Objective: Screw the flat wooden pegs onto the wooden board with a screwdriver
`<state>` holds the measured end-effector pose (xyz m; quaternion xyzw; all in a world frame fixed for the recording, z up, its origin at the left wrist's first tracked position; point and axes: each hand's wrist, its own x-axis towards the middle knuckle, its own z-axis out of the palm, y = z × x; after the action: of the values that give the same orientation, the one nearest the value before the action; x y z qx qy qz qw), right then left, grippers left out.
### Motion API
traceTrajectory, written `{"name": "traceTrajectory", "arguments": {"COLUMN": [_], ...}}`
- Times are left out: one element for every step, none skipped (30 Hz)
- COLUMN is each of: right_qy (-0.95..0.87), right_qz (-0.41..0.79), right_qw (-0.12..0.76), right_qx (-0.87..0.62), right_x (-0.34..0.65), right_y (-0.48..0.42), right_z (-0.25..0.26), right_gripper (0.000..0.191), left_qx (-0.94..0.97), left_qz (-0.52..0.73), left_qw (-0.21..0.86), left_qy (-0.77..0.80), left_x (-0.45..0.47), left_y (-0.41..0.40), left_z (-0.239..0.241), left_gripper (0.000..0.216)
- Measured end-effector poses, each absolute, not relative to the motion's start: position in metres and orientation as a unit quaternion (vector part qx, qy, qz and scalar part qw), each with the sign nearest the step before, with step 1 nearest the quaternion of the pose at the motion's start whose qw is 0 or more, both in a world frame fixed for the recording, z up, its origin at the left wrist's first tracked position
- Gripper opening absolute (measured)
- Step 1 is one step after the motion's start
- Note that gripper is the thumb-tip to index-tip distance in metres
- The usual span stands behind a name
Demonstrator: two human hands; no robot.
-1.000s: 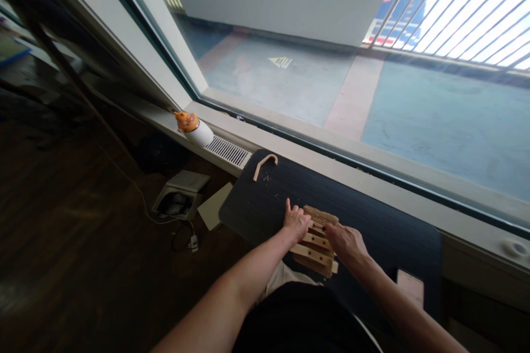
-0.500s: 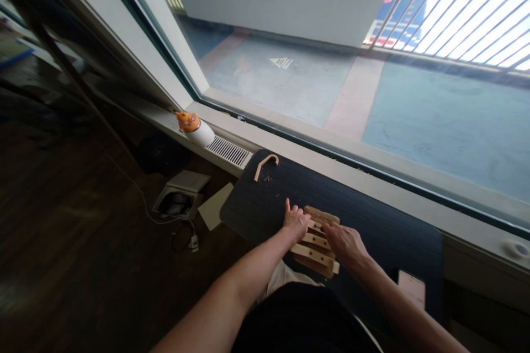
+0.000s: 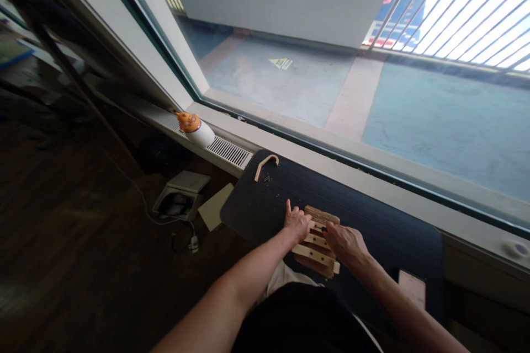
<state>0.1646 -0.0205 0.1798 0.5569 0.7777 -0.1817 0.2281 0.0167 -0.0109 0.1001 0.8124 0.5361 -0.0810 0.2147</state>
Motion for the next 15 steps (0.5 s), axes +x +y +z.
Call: {"name": "traceTrajectory", "arguments": {"right_qy": [0.779, 0.781, 0.783, 0.786, 0.789, 0.792, 0.795, 0.796, 0.796, 0.795, 0.793, 0.792, 0.79, 0.788, 0.785], "right_qz": [-0.18, -0.179, -0.179, -0.179, -0.18, -0.181, -0.183, -0.185, -0.186, -0.187, -0.188, -0.189, -0.189, -0.19, -0.19], "right_qw": [0.226, 0.223, 0.219, 0.216, 0.213, 0.21, 0.209, 0.209, 0.21, 0.211, 0.212, 0.214, 0.215, 0.215, 0.216], "right_qx": [0.557, 0.556, 0.554, 0.551, 0.547, 0.543, 0.54, 0.538, 0.537, 0.537, 0.539, 0.54, 0.543, 0.545, 0.548], "right_x": [0.165, 0.1654, 0.1657, 0.166, 0.1661, 0.1661, 0.1658, 0.1655, 0.165, 0.1646, 0.1642, 0.164, 0.1639, 0.1639, 0.1639], "right_y": [-0.0201, -0.0196, -0.0191, -0.0187, -0.0185, -0.0184, -0.0184, -0.0186, -0.0189, -0.0191, -0.0193, -0.0193, -0.0193, -0.0191, -0.0189], "right_z": [0.1818, 0.1837, 0.1856, 0.1871, 0.1883, 0.1891, 0.1895, 0.1895, 0.1892, 0.1887, 0.1881, 0.1875, 0.1869, 0.1863, 0.1858], "right_gripper": [0.023, 0.022, 0.022, 0.023, 0.025, 0.026, 0.028, 0.028, 0.029, 0.029, 0.029, 0.03, 0.03, 0.03, 0.029], "left_qx": [0.812, 0.813, 0.813, 0.814, 0.815, 0.816, 0.816, 0.816, 0.815, 0.815, 0.814, 0.814, 0.813, 0.812, 0.812], "left_qz": [-0.081, -0.08, -0.08, -0.079, -0.079, -0.078, -0.078, -0.078, -0.079, -0.08, -0.081, -0.083, -0.085, -0.088, -0.09], "left_qw": [0.215, 0.215, 0.216, 0.216, 0.216, 0.217, 0.218, 0.219, 0.22, 0.221, 0.223, 0.224, 0.225, 0.226, 0.227], "left_qy": [0.536, 0.536, 0.535, 0.533, 0.532, 0.531, 0.53, 0.53, 0.53, 0.53, 0.53, 0.53, 0.53, 0.53, 0.53], "left_x": [0.017, 0.0172, 0.0173, 0.0172, 0.017, 0.0167, 0.0164, 0.0162, 0.016, 0.016, 0.016, 0.0162, 0.0164, 0.0166, 0.0169], "left_y": [-0.0108, -0.0108, -0.0108, -0.011, -0.0112, -0.0114, -0.0116, -0.0117, -0.0116, -0.0115, -0.0112, -0.0109, -0.0105, -0.01, -0.0096], "left_z": [0.1007, 0.1011, 0.1014, 0.1015, 0.1014, 0.1012, 0.1009, 0.1005, 0.1001, 0.0998, 0.0995, 0.0994, 0.0994, 0.0996, 0.1], "left_gripper": [0.019, 0.02, 0.02, 0.02, 0.019, 0.019, 0.018, 0.018, 0.018, 0.019, 0.019, 0.02, 0.02, 0.02, 0.02]}}
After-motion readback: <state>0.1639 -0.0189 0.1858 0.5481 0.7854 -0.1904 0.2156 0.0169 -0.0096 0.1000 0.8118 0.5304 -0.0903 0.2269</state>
